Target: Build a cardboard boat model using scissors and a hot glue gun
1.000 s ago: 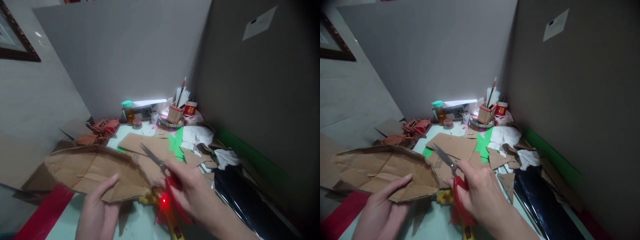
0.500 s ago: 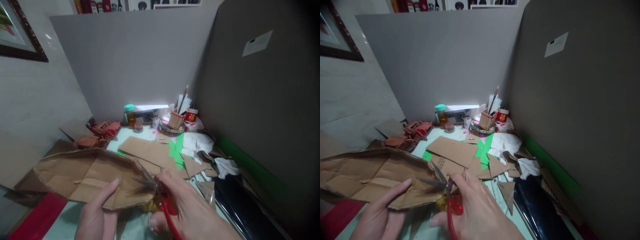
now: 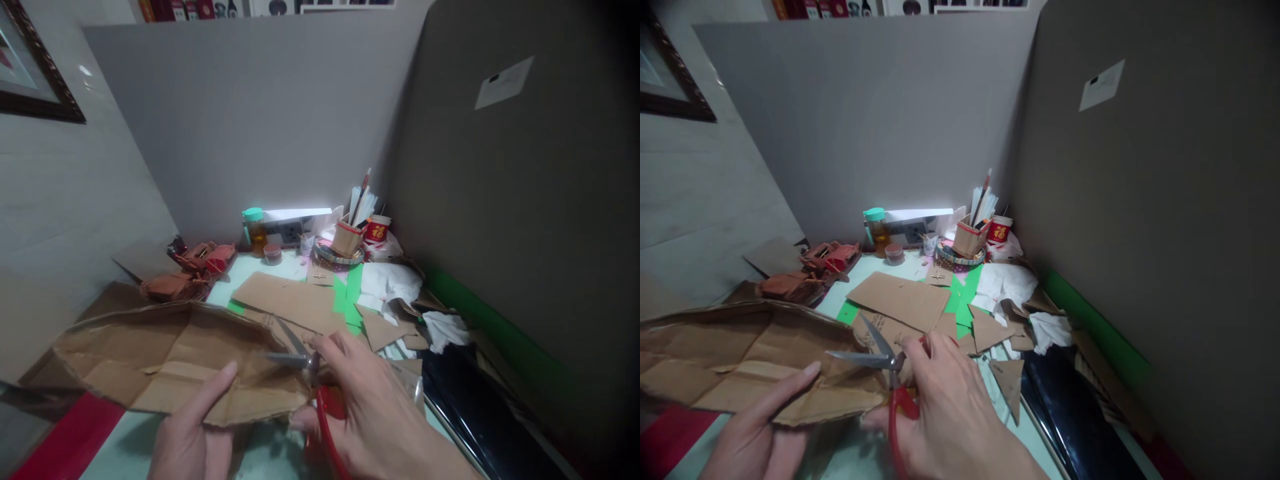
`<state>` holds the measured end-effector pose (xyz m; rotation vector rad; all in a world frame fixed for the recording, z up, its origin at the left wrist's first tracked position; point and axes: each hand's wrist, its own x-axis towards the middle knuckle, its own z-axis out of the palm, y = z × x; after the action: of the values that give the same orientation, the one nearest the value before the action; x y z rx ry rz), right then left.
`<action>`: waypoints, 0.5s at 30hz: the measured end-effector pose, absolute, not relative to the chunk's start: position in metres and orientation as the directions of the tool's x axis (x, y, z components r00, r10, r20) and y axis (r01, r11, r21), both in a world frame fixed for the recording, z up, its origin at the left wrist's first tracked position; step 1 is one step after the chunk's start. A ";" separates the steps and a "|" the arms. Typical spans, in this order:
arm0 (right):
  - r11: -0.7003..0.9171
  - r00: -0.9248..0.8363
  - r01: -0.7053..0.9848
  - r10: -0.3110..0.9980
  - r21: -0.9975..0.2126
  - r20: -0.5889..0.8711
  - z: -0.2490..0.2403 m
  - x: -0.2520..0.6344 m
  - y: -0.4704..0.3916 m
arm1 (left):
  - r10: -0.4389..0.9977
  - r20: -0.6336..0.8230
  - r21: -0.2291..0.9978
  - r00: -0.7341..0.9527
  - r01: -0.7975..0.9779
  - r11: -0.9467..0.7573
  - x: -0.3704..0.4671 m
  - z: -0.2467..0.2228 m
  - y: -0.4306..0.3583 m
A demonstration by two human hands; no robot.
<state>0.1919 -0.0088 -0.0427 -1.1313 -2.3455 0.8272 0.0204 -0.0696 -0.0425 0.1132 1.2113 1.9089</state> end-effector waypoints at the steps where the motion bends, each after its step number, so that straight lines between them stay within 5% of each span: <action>1: 0.498 -0.588 0.561 0.802 -0.661 0.106 -0.043 0.193 -0.009 | 0.693 -0.351 0.776 -0.630 -0.610 -0.161 0.020 -0.043 -0.070; 15: 0.585 -0.615 0.491 0.758 -0.646 0.219 -0.049 0.193 -0.007 | 0.674 -0.338 0.817 -0.657 -0.561 -0.137 0.020 -0.051 -0.071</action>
<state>0.1931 -0.0073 -0.0485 -0.9963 -2.3376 0.7458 0.0195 -0.0709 -0.0507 0.1394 1.2911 1.8926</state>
